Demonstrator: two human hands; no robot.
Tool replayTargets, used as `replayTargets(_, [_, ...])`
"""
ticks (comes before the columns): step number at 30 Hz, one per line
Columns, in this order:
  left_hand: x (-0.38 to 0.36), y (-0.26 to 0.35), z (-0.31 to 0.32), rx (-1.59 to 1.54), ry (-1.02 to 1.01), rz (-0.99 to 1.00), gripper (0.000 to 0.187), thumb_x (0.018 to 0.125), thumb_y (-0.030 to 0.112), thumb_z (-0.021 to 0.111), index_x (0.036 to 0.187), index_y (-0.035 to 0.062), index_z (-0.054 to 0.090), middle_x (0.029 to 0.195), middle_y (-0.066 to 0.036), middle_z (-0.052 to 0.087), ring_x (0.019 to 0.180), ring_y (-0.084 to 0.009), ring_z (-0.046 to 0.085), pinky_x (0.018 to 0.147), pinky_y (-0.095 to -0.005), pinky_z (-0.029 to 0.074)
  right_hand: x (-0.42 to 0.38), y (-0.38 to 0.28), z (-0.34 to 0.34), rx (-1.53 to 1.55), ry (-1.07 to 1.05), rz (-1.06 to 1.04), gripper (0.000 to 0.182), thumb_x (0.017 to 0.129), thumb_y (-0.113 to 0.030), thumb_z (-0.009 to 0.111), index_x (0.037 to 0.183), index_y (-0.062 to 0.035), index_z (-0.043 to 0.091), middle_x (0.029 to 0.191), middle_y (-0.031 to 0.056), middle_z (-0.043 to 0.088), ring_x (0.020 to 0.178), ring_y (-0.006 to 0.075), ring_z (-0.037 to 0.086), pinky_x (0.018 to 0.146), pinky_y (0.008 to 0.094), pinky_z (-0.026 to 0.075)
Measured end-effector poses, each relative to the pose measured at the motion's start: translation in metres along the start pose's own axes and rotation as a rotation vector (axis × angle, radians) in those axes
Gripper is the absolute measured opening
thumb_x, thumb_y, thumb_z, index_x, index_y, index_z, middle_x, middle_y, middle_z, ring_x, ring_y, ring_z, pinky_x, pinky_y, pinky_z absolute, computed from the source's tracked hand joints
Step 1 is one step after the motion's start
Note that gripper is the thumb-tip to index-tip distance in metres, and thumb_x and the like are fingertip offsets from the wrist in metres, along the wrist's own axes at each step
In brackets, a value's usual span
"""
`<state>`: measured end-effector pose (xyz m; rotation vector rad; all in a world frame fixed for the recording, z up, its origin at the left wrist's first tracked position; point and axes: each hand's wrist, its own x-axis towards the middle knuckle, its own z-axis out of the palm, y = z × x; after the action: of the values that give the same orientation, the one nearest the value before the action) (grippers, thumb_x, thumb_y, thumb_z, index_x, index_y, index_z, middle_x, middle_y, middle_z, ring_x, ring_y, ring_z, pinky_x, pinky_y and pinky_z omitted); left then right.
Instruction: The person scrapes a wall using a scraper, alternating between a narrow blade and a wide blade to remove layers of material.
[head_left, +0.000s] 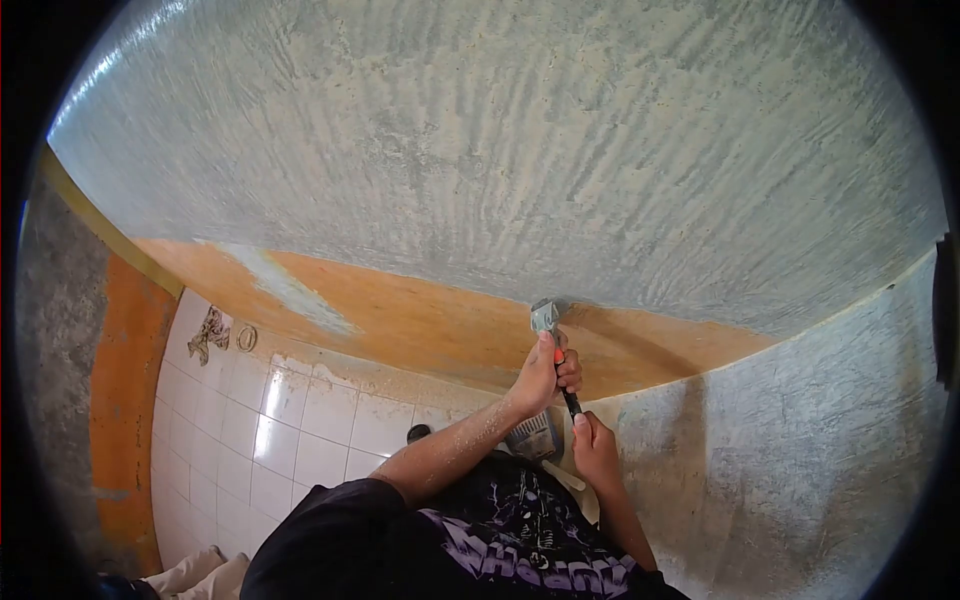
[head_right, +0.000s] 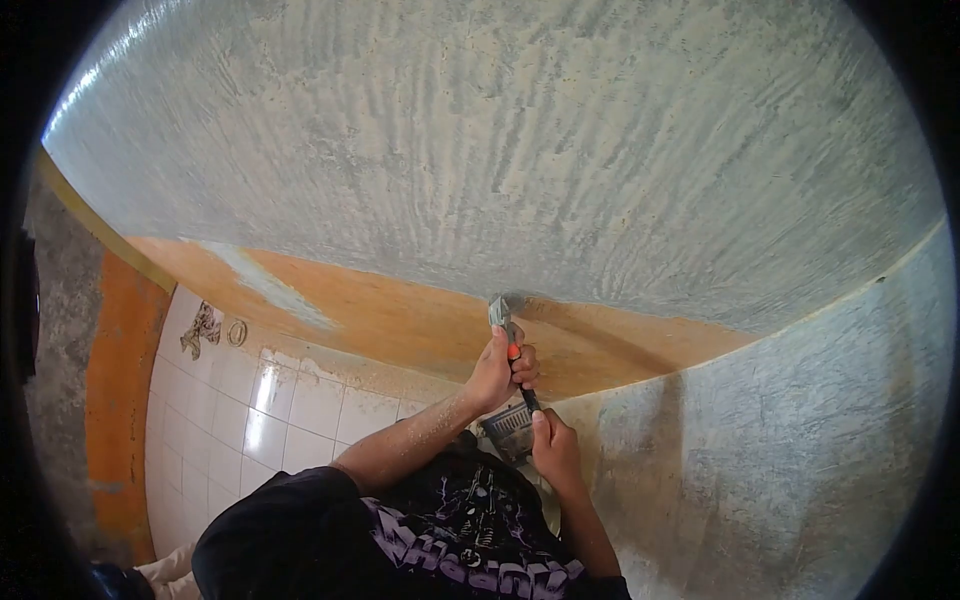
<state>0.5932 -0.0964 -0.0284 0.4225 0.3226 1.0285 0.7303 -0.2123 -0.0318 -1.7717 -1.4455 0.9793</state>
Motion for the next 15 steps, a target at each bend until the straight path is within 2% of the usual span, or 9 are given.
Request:
replayTargets(4, [0.003, -0.002, 0.001, 0.006, 0.003, 0.02, 0.045, 0.103, 0.059, 0.026, 0.09, 0.0166, 0.034, 0.065, 0.001, 0.03, 0.056, -0.0108, 0.031, 0.056, -0.03, 0.035, 0.003, 0.008, -0.004, 0.024, -0.007, 0.024, 0.042, 0.103, -0.035, 0.045, 0.077, -0.0042, 0.052, 0.058, 0.0008, 0.044, 0.053, 0.0106, 0.045, 0.052, 0.0299, 0.038])
replayTargets(7, [0.007, -0.004, 0.008, -0.033, 0.051, 0.011, 0.045, 0.102, 0.059, 0.026, 0.09, 0.0167, 0.034, 0.066, 0.001, 0.031, 0.056, -0.0109, 0.031, 0.057, -0.0303, 0.036, 0.007, -0.005, -0.022, 0.022, -0.041, 0.071, 0.04, 0.101, -0.033, 0.048, 0.082, 0.0011, 0.054, 0.061, 0.0178, 0.048, 0.056, 0.0281, 0.045, 0.058, 0.0393, 0.041])
replayTargets(11, [0.007, 0.0, 0.006, -0.024, 0.07, 0.034, 0.046, 0.102, 0.06, 0.027, 0.09, 0.0167, 0.034, 0.066, 0.001, 0.031, 0.057, -0.0114, 0.032, 0.058, -0.0312, 0.037, 0.01, -0.019, -0.024, -0.032, -0.018, 0.059, 0.04, 0.101, -0.033, 0.049, 0.081, 0.0011, 0.055, 0.062, 0.0172, 0.048, 0.056, 0.0271, 0.044, 0.058, 0.0387, 0.041])
replayTargets(15, [0.012, -0.007, 0.008, -0.038, 0.024, 0.019, 0.046, 0.1, 0.062, 0.028, 0.096, 0.0174, 0.037, 0.069, 0.001, 0.033, 0.059, -0.0115, 0.031, 0.061, -0.0309, 0.035, 0.003, -0.021, -0.034, -0.04, 0.0, 0.092, 0.038, 0.101, -0.032, 0.05, 0.082, 0.0008, 0.055, 0.064, 0.0189, 0.05, 0.057, 0.029, 0.047, 0.059, 0.0392, 0.042])
